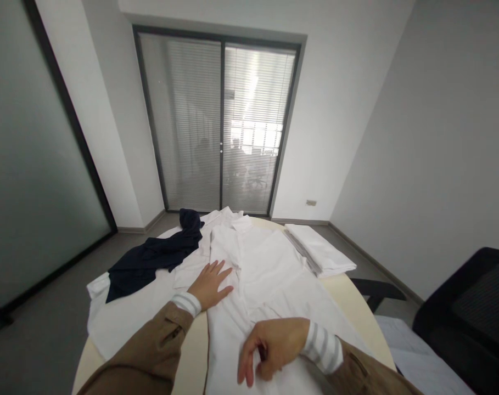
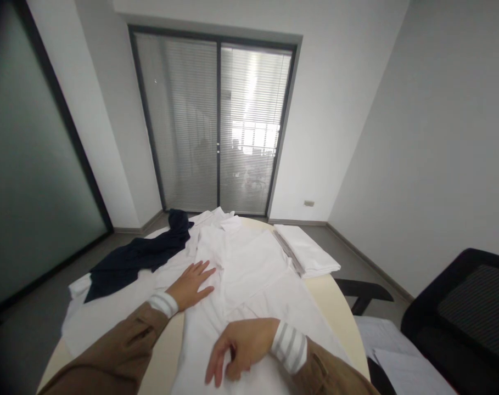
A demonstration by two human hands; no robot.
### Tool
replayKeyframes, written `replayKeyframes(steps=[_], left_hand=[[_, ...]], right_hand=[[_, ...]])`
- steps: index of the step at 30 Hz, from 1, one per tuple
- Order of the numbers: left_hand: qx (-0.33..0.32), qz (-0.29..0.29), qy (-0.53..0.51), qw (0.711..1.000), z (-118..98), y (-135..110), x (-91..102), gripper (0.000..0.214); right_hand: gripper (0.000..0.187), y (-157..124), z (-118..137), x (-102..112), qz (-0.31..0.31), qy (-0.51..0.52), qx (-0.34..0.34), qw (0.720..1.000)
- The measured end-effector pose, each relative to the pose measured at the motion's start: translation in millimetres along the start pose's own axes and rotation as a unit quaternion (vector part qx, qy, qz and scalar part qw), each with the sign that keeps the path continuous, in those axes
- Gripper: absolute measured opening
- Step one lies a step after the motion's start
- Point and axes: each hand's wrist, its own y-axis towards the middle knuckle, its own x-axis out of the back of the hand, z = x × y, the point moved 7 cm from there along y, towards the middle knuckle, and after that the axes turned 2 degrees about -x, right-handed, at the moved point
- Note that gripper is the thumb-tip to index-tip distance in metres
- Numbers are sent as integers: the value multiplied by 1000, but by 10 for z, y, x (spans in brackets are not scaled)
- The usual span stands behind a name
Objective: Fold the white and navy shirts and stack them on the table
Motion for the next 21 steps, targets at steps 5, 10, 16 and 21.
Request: replayKeyframes(steps=[5, 10, 16, 21], left_hand=[[-15, -8, -1, 1000, -89, -10, 63, 55], [0, -50, 22, 998, -268, -51, 134, 52], [34, -13, 23, 999, -422, -125, 29, 75], [32, 1, 16, 999, -482, -152, 27, 80]], right_hand=[[33, 51, -53, 218, -129, -52, -37, 990], [20, -173, -64, 1036, -504, -209, -110, 831], [40, -45, -231, 1549, -593, -178, -161, 769], [24, 116, -299, 1630, -604, -183, -160, 759]])
